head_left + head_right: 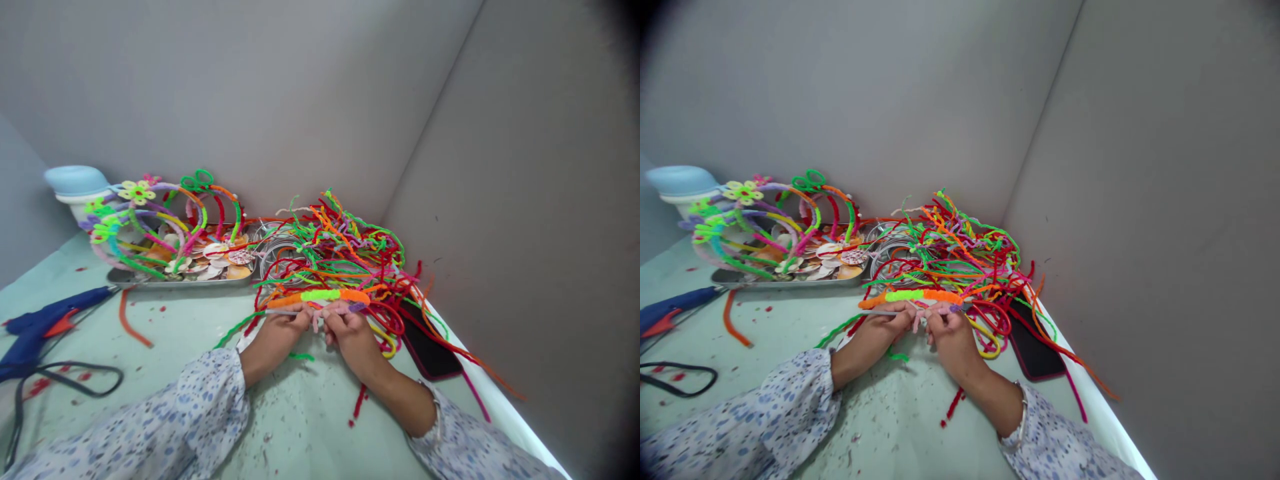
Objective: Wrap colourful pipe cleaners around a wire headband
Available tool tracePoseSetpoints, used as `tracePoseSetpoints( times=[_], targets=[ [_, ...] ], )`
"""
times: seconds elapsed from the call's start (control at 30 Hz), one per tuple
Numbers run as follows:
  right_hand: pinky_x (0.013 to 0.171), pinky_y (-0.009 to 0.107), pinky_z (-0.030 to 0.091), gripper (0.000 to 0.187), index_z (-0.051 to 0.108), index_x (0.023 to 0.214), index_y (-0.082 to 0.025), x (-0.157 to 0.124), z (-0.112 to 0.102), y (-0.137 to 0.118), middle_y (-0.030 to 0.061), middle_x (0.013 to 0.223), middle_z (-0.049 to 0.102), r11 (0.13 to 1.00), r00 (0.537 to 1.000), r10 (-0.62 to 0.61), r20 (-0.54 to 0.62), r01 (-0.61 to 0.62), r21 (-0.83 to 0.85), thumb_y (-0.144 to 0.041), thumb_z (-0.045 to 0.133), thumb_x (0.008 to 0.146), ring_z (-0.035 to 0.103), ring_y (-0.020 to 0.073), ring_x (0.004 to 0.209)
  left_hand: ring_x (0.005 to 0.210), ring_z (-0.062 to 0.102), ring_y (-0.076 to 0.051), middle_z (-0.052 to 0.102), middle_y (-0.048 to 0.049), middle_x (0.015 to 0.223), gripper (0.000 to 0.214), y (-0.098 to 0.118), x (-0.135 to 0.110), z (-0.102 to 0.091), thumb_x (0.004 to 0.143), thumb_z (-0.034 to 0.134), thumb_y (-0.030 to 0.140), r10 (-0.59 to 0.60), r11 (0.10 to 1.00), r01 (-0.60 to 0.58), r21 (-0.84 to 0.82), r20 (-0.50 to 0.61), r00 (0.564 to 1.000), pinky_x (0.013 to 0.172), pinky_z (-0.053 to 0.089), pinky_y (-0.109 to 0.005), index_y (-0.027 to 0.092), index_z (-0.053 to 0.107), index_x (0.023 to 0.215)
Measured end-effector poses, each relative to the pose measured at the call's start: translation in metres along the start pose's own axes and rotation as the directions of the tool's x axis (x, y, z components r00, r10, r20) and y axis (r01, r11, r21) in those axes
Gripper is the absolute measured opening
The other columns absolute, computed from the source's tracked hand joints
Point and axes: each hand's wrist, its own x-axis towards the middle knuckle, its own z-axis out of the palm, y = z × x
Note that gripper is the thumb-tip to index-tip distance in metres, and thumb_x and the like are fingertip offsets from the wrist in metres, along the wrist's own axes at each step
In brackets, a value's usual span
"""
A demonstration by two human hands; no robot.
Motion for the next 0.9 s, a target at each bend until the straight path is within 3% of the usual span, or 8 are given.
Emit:
tracePoseSetpoints(
  times=[0.13,0.33,0.53,0.9],
  targets=[
    [0.047,0.021,0.036,0.029,0.054,0.057,-0.017,0.0006,0.0009,0.0005,-0.0031,0.046,0.049,0.999,0.999,0.041,-0.027,-0.041,-0.003,-0.032,0.048,0.081,0.044,0.0103,0.044,0.058,0.047,-0.014,0.053,0.0015,0.058,0.026,0.0013,-0.0028,0.0006,0.08,0.042,0.034,-0.006,0.998,0.006,-0.062,-0.013,1.0,0.056,0.037,-0.024,0.018,0.055,0.064],
    [0.048,0.022,0.037,0.031,0.053,0.053,-0.017,0.0001,0.0006,-0.0008,-0.0027,0.045,0.05,0.997,0.998,0.053,-0.039,-0.055,-0.048,-0.032,0.049,0.08,0.046,0.0106,0.044,0.067,0.051,-0.015,0.06,-0.0002,0.068,0.028,0.0009,-0.0036,0.0012,0.081,0.042,0.036,-0.089,0.996,0.089,0.008,-0.039,0.995,0.064,0.041,-0.025,0.018,0.056,0.064],
    [0.047,0.021,0.037,0.026,0.057,0.059,-0.017,0.0009,0.0003,-0.0003,-0.0032,0.048,0.05,0.999,1.0,0.025,-0.002,-0.025,-0.037,-0.028,0.048,0.08,0.046,0.01,0.045,0.056,0.049,-0.014,0.055,0.001,0.059,0.022,0.0022,-0.0026,-0.0003,0.077,0.045,0.033,-0.066,0.997,0.066,0.034,-0.007,0.998,0.052,0.039,-0.023,0.018,0.058,0.066],
    [0.048,0.02,0.036,0.021,0.057,0.065,-0.016,0.0007,0.0006,-0.0006,-0.0037,0.049,0.05,1.0,1.0,-0.004,0.024,0.004,-0.023,-0.025,0.046,0.081,0.046,0.0093,0.045,0.056,0.046,-0.013,0.054,0.0005,0.062,0.023,0.0006,-0.0012,-0.0018,0.08,0.041,0.031,0.018,0.998,-0.02,0.061,0.026,0.999,0.049,0.035,-0.022,0.019,0.054,0.065]
  ],
)
